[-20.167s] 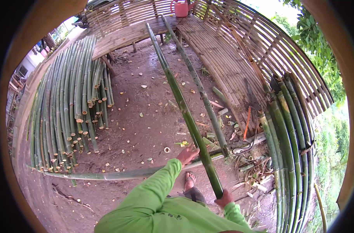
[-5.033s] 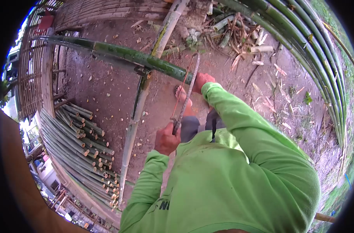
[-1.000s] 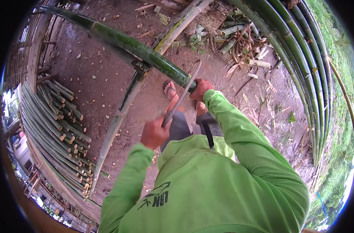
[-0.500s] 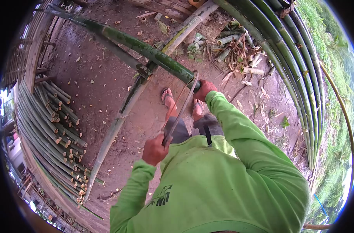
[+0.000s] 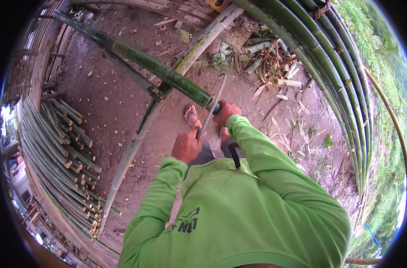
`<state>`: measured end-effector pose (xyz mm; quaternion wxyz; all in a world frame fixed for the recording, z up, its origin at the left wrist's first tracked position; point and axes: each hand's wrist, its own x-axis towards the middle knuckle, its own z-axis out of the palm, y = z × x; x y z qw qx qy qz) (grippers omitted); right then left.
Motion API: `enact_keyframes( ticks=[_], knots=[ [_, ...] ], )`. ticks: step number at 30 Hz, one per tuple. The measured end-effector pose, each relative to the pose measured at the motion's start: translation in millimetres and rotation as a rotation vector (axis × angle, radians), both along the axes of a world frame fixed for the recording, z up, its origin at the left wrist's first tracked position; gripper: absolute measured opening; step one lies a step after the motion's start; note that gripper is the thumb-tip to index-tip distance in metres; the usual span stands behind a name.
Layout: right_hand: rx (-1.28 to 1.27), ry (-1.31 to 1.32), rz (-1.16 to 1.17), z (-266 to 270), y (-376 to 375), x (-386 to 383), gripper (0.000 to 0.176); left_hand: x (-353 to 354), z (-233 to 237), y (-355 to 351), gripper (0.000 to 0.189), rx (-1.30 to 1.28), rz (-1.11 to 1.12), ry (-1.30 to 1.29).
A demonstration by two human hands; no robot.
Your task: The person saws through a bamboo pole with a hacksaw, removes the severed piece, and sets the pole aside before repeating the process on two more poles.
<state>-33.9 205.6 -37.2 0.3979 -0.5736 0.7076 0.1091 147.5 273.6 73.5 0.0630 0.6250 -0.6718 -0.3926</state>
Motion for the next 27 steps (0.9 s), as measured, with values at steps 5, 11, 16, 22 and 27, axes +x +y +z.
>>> enact_keyframes(
  ticks=[5,11,16,22,27],
  knots=[
    [0.028,-0.047,0.032,3,-13,-11,0.052,30,53,46,0.029,0.085,0.017,-0.056],
    [-0.053,0.043,-0.016,-6,-37,-25,0.053,-26,-30,-43,0.027,-0.102,0.0,0.011],
    [-0.116,0.009,-0.07,23,-59,-49,0.047,-25,23,-6,0.03,-0.132,0.019,0.033],
    [-0.079,0.031,-0.019,17,-44,-40,0.047,-32,4,-23,0.029,-0.113,-0.025,0.031],
    [-0.088,-0.083,-0.006,27,-45,-49,0.051,-40,-5,-17,0.024,-0.232,-0.02,-0.022]
  ],
)
